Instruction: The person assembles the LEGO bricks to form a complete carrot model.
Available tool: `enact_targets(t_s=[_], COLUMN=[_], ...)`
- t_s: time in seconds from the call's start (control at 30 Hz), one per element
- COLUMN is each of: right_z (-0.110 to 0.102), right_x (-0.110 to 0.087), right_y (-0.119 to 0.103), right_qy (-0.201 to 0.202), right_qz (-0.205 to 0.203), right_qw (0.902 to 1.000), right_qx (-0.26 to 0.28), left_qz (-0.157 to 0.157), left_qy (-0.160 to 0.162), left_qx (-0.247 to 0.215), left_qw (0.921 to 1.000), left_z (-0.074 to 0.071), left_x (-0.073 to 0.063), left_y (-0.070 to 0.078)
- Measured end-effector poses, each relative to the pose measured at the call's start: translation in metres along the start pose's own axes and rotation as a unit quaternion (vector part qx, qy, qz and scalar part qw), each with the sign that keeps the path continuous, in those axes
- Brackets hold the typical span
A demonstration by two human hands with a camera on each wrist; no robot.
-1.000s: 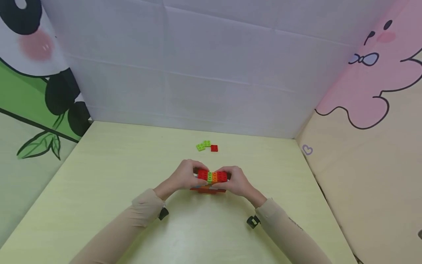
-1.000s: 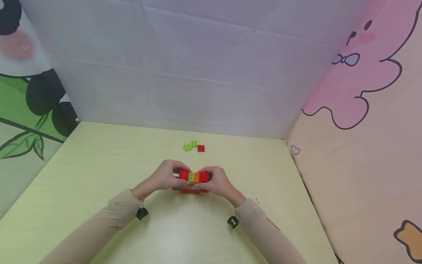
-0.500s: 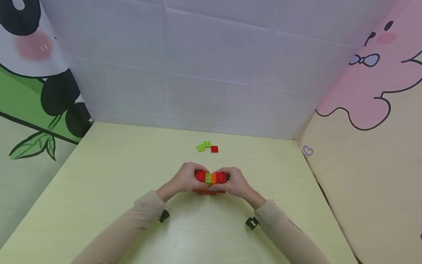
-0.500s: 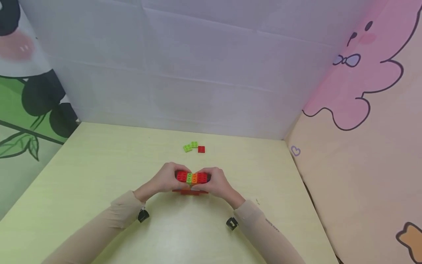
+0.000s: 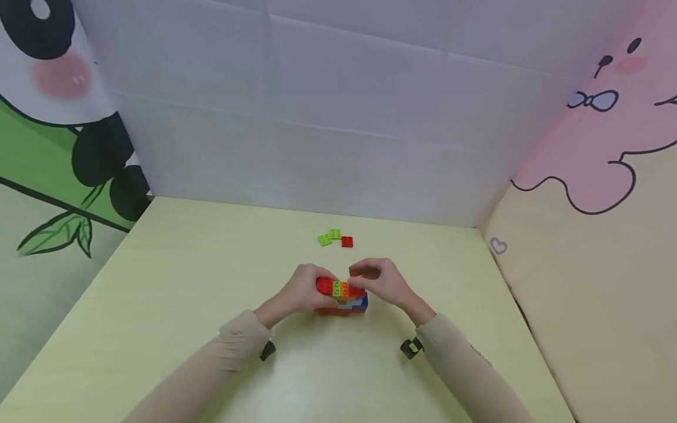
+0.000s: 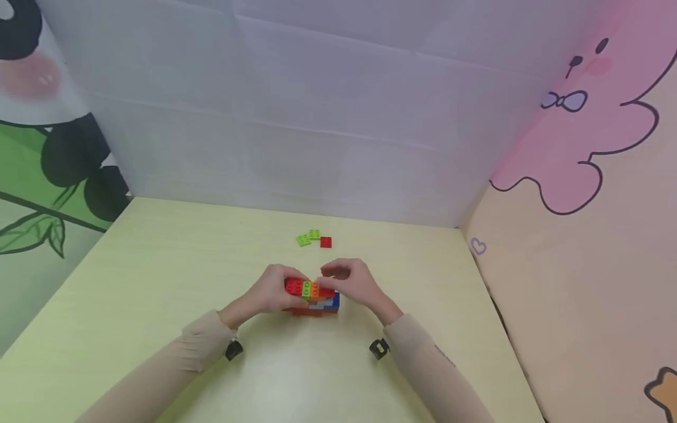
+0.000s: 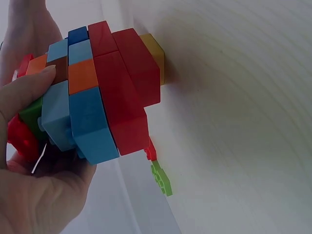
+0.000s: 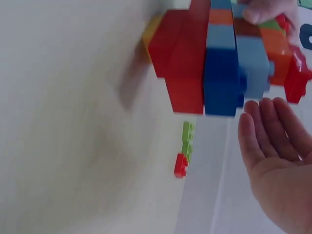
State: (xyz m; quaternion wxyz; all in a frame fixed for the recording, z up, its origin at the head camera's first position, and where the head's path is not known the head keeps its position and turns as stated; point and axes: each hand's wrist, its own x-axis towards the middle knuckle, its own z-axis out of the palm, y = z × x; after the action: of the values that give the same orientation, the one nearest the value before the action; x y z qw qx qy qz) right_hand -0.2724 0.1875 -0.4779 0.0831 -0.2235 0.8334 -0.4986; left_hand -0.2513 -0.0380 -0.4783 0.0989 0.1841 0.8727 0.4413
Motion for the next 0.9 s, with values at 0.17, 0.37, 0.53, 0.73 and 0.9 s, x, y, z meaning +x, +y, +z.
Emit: enact_targets(t_s=[0.17, 0.37, 0.53, 0.73, 0.9], right_z=[-0.008, -0.009, -0.010, -0.006, 0.000], right_x=[0.023, 0.056, 0.083, 0.104, 0.111], right_y=[0.013, 0.035, 0.047, 0.056, 0.063], right_qy=[0.044, 0.081, 0.078, 0.063, 0.062], right_qz=[0.032, 0.058, 0.088, 0.105, 0.106], right_qw=[0.9980, 0.9896, 0.9792, 0.9760, 0.9725], right_qx=[-0.032, -0.104, -0.165, -0.180, -0.198], left_qz=[-0.004, -0.005, -0.012, -0.029, -0.030], left_qy=[-0.004, -0.016, -0.015, -0.010, -0.011], left_qx=[0.008, -0.004, -0.002, -0.002, -0.005], left_qw=[1.0000, 0.9999, 0.9998, 0.9995, 0.9995], left_z=[-0.002, -0.003, -0.005, -0.005, -0.003], left_x=[0.000, 0.003, 0.002, 0.000, -0.002], left_y=[-0.001, -0.006, -0.003, 0.000, 0.000])
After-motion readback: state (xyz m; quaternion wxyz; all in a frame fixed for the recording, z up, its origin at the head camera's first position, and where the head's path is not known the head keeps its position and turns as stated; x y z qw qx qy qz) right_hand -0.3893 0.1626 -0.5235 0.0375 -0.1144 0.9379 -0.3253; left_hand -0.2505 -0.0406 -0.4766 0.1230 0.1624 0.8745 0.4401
